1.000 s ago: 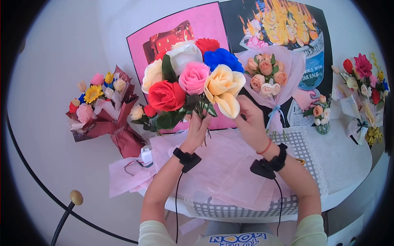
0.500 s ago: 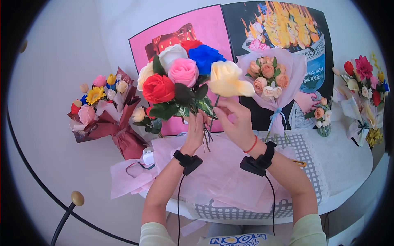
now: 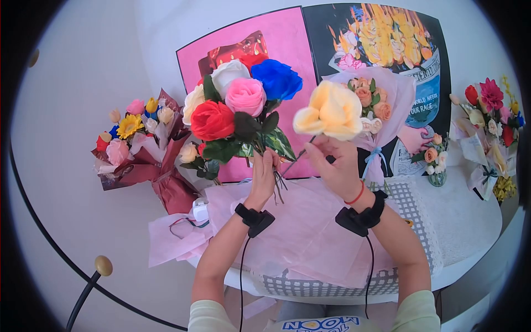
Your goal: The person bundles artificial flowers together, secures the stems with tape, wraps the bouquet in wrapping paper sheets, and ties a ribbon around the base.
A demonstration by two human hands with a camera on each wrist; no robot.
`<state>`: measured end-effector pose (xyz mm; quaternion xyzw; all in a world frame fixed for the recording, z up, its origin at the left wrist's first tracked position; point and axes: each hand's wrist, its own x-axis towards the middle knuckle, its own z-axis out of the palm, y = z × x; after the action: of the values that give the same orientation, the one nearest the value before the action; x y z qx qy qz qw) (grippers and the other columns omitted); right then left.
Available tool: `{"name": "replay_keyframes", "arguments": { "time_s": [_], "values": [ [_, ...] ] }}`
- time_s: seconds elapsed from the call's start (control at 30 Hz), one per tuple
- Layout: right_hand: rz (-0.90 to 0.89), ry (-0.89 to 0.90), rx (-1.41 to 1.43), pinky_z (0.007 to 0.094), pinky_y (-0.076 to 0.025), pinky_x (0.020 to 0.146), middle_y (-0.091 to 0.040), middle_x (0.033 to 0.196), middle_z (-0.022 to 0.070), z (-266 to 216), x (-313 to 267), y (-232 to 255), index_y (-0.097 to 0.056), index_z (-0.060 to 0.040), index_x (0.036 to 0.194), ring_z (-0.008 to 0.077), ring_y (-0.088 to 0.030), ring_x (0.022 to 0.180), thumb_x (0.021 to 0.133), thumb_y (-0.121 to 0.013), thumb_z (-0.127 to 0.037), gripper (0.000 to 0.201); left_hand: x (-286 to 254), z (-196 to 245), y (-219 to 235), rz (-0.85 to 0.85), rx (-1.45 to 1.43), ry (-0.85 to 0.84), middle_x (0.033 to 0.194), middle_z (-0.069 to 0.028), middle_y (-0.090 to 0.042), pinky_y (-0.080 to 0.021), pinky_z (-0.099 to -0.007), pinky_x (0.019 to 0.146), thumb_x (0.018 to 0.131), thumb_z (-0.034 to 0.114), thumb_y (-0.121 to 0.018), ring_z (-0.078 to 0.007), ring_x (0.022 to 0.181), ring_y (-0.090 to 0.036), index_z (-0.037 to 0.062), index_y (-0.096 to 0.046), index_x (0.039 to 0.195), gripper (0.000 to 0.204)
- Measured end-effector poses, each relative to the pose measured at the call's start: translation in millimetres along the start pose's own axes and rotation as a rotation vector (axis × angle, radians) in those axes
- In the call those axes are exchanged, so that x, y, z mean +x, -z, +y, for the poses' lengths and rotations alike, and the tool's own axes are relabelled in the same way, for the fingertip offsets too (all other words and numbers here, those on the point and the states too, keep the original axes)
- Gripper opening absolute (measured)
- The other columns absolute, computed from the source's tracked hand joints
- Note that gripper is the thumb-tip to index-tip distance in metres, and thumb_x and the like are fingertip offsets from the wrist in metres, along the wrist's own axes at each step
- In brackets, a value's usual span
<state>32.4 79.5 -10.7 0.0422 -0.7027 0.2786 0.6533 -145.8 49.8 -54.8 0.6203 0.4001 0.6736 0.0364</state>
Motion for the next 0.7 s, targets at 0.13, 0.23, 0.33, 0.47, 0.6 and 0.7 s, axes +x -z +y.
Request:
{"name": "replay_keyframes", "arguments": {
  "time_s": [0.13, 0.23, 0.33, 0.47, 0.6, 0.7],
  "values": [
    [0.122, -0.004, -0.026, 0.021, -0.044, 0.047, -0.058, 0.062, 0.0066, 1, 3, 0, -0.054, 0.0009, 0.076, 0.0118, -0.06, 0.054, 0.073, -0.06, -0.001, 0.007, -1, -4, 0, -0.02, 0.043, -0.009, 0.067, -0.0026, -0.04, -0.035, -0.0239, 0.052, 0.094, 0.031, -0.026, -0.0106, 0.056, -0.04, 0.0056, -0.033, 0.084, 0.028],
    [0.178, 0.074, -0.114, 0.0214, -0.044, 0.047, -0.057, 0.06, 0.0065, 0, 6, -2, -0.052, -0.0001, 0.074, 0.0122, -0.059, 0.052, 0.072, -0.06, 0.0, 0.008, -4, -2, -7, 0.001, 0.032, 0.014, 0.068, -0.0038, -0.042, -0.037, -0.024, 0.053, 0.094, 0.032, -0.026, -0.0114, 0.057, -0.043, 0.0048, -0.034, 0.085, 0.03],
    [0.211, 0.086, -0.161, 0.0217, -0.044, 0.046, -0.055, 0.06, 0.0064, -2, 9, -3, -0.05, -0.0006, 0.071, 0.0126, -0.058, 0.051, 0.071, -0.06, 0.001, 0.01, -6, -3, -9, -0.019, 0.042, 0.029, 0.069, -0.0048, -0.044, -0.04, -0.0244, 0.056, 0.094, 0.033, -0.026, -0.0124, 0.059, -0.046, 0.004, -0.034, 0.086, 0.031],
    [0.224, 0.069, -0.202, 0.0227, -0.044, 0.045, -0.054, 0.061, 0.006, 0, 11, -5, -0.049, -0.0007, 0.071, 0.0127, -0.057, 0.05, 0.071, -0.06, 0.001, 0.011, -9, 3, -18, -0.006, 0.055, 0.0, 0.07, -0.006, -0.047, -0.041, -0.0254, 0.058, 0.094, 0.033, -0.026, -0.0135, 0.061, -0.05, 0.0026, -0.034, 0.088, 0.032],
    [0.116, 0.136, -0.283, 0.0256, -0.043, 0.045, -0.053, 0.062, 0.0078, 2, 8, -8, -0.048, -0.001, 0.072, 0.0165, -0.056, 0.049, 0.07, -0.059, 0.0, 0.012, -12, 8, -22, -0.043, 0.126, -0.037, 0.07, -0.006, -0.047, -0.043, -0.0255, 0.059, 0.094, 0.032, -0.026, -0.0139, 0.06, -0.051, 0.002, -0.033, 0.091, 0.031],
    [0.068, 0.135, -0.333, 0.0269, -0.043, 0.045, -0.054, 0.063, 0.0092, 7, 5, -10, -0.048, -0.0012, 0.073, 0.0189, -0.056, 0.049, 0.07, -0.059, -0.001, 0.012, -14, 19, -26, -0.074, 0.122, -0.031, 0.069, -0.0056, -0.046, -0.043, -0.0244, 0.059, 0.094, 0.033, -0.027, -0.0133, 0.061, -0.052, 0.0019, -0.033, 0.09, 0.031]
  ]
}}
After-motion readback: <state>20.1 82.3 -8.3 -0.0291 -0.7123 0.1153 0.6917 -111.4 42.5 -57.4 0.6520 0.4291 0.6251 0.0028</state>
